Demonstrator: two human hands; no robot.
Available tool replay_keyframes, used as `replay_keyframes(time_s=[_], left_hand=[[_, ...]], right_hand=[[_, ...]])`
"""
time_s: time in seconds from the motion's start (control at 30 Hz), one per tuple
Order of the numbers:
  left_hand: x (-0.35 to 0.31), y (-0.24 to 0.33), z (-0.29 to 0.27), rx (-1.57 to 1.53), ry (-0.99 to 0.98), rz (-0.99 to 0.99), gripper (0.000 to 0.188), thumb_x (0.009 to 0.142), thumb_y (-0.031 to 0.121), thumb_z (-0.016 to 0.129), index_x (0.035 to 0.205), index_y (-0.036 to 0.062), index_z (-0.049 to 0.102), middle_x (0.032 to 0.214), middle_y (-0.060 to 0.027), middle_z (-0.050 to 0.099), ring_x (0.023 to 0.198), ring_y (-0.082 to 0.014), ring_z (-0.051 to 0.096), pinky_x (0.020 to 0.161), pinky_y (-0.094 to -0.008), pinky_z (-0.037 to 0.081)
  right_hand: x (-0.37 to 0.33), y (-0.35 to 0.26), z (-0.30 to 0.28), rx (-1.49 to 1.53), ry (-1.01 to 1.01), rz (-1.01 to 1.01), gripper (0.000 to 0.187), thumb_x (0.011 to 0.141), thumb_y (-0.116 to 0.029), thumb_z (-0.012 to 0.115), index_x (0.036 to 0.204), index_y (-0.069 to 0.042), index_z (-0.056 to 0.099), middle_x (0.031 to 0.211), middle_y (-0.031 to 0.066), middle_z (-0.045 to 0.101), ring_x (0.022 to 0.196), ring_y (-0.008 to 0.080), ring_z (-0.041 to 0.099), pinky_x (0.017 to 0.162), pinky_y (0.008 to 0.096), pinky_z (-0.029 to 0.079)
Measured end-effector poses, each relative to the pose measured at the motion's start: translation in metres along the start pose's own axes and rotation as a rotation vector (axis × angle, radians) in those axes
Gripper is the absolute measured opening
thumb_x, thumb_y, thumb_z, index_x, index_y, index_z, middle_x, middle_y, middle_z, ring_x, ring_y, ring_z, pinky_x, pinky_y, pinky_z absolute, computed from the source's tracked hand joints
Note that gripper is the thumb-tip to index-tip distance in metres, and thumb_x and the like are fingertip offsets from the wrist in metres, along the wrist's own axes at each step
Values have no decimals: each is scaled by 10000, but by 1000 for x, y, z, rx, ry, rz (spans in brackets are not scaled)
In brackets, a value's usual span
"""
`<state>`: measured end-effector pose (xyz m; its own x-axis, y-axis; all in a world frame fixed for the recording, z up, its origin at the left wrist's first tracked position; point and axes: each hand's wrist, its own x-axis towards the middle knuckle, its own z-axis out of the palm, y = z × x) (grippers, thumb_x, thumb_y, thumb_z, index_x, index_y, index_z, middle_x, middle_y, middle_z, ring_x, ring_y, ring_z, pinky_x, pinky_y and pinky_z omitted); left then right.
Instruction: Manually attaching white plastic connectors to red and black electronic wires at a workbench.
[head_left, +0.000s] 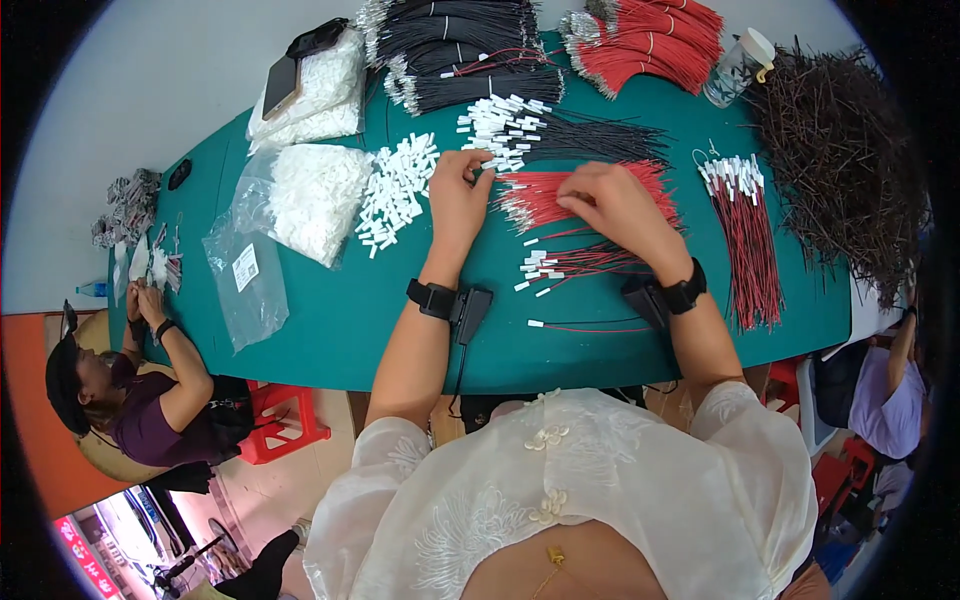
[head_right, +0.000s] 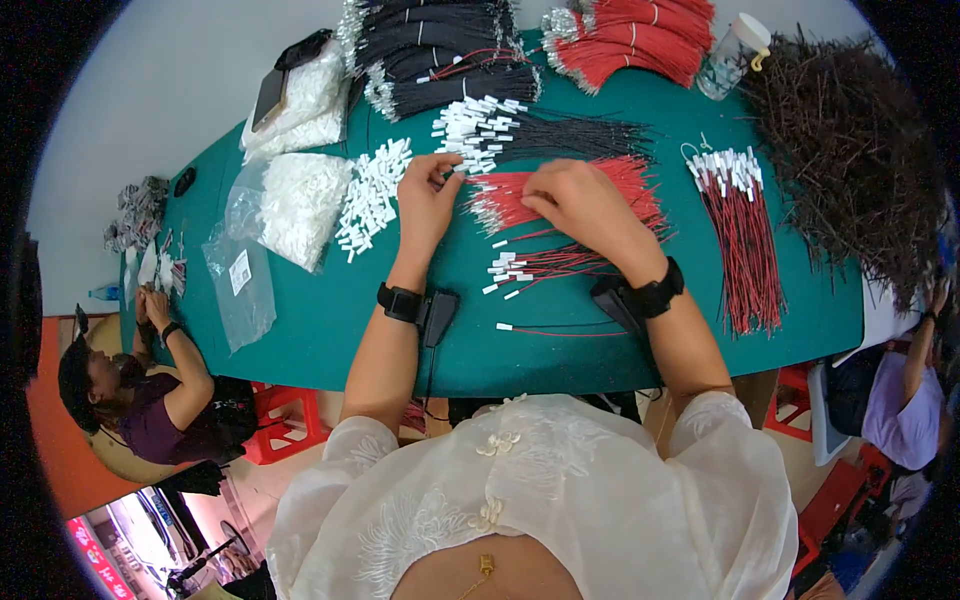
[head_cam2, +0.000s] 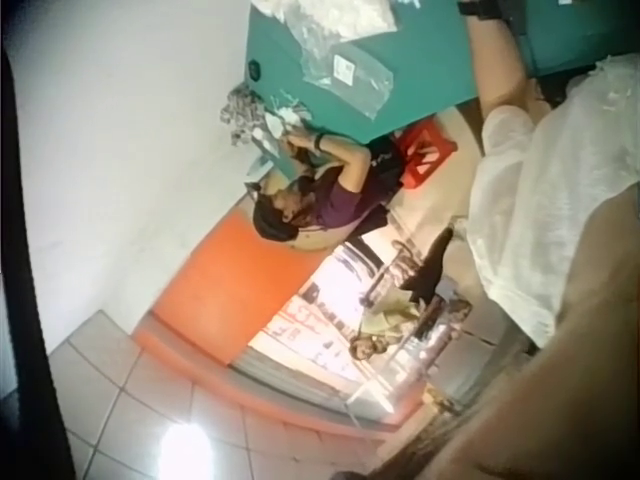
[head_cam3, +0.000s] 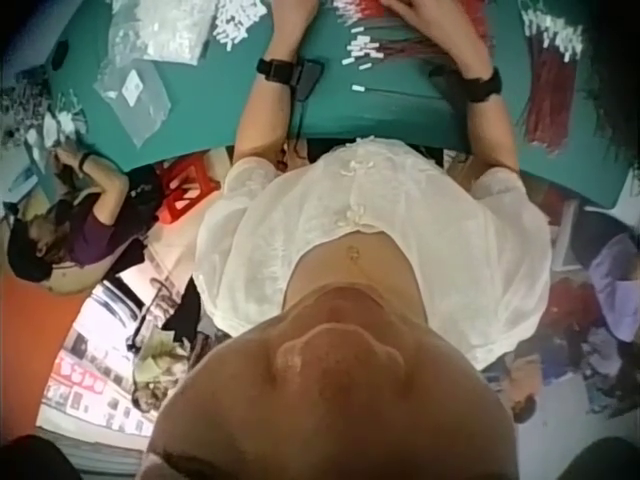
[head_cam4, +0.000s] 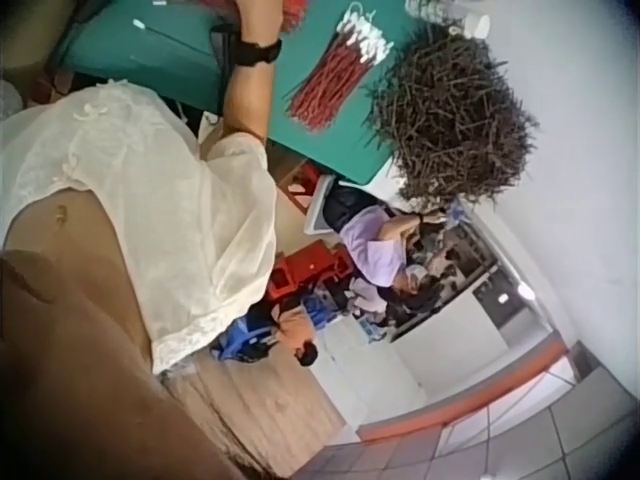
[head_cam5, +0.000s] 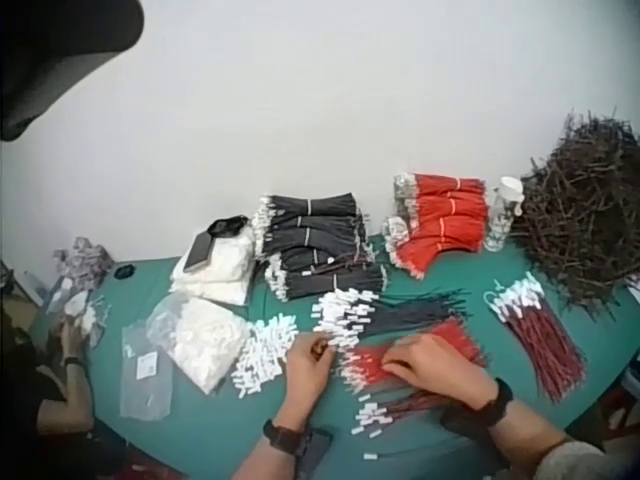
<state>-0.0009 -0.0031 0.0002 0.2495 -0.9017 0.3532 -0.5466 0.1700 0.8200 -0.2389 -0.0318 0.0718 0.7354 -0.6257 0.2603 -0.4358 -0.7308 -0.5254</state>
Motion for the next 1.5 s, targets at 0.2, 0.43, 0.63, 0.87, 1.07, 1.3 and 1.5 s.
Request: replay_keyframes(time_s=[0.2, 0.43, 0.63, 0.87, 1.07, 1.3, 1.5], left_hand=[[2, 3, 2, 161, -25, 88, 204, 795, 66, 773, 995, 80, 734, 895, -83, 581, 826, -242, 593, 729, -352, 496], [2, -3, 4, 153, -58, 87, 149, 785, 70, 771, 922, 62, 713, 922, -98, 590, 907, -295, 590, 787, -398, 490], [4, -3, 1, 165, -90, 98, 143, 784, 59, 768, 913, 51, 706, 934, -103, 585, 926, -303, 580, 803, -408, 484], [2, 5, -3, 44, -55, 65, 109, 848, 68, 744, 939, 20, 708, 873, -84, 653, 803, -208, 625, 722, -321, 503], [1, 8, -3, -330, -75, -104, 155, 934, 98, 701, 1040, -12, 725, 895, -63, 734, 776, -87, 646, 693, -236, 506], [1, 9, -5, -468, -169, -189, 203, 947, 94, 685, 1111, -17, 729, 944, -54, 739, 828, -88, 657, 724, -225, 513], [1, 8, -5, -507, -173, -212, 203, 955, 113, 680, 1088, -33, 728, 922, -55, 732, 779, -90, 628, 700, -217, 496]], right_hand=[[19, 10, 32, -14, 165, -27, 146, 816, -119, 751, 897, -3, 714, 865, 110, 656, 857, 300, 620, 768, 398, 516], [23, 18, 44, -4, 165, -69, 113, 803, -91, 756, 872, -16, 706, 853, 90, 635, 854, 283, 596, 763, 384, 506], [22, 21, 48, 64, 206, -106, 87, 810, -57, 743, 873, -16, 699, 861, 91, 655, 840, 276, 607, 752, 375, 507], [18, 24, 52, 152, 267, -81, 92, 820, -56, 729, 887, -4, 694, 870, 106, 667, 836, 290, 615, 746, 387, 512], [18, 26, 51, 194, 284, -115, 113, 826, -75, 727, 907, -1, 702, 850, 120, 659, 818, 307, 617, 731, 405, 516], [17, 21, 46, 108, 217, -96, 115, 815, -54, 743, 911, 4, 718, 890, 103, 694, 848, 270, 641, 753, 359, 529], [20, 22, 53, 208, 322, -183, 114, 818, -41, 748, 922, 3, 732, 877, 106, 692, 785, 256, 645, 731, 349, 528]])
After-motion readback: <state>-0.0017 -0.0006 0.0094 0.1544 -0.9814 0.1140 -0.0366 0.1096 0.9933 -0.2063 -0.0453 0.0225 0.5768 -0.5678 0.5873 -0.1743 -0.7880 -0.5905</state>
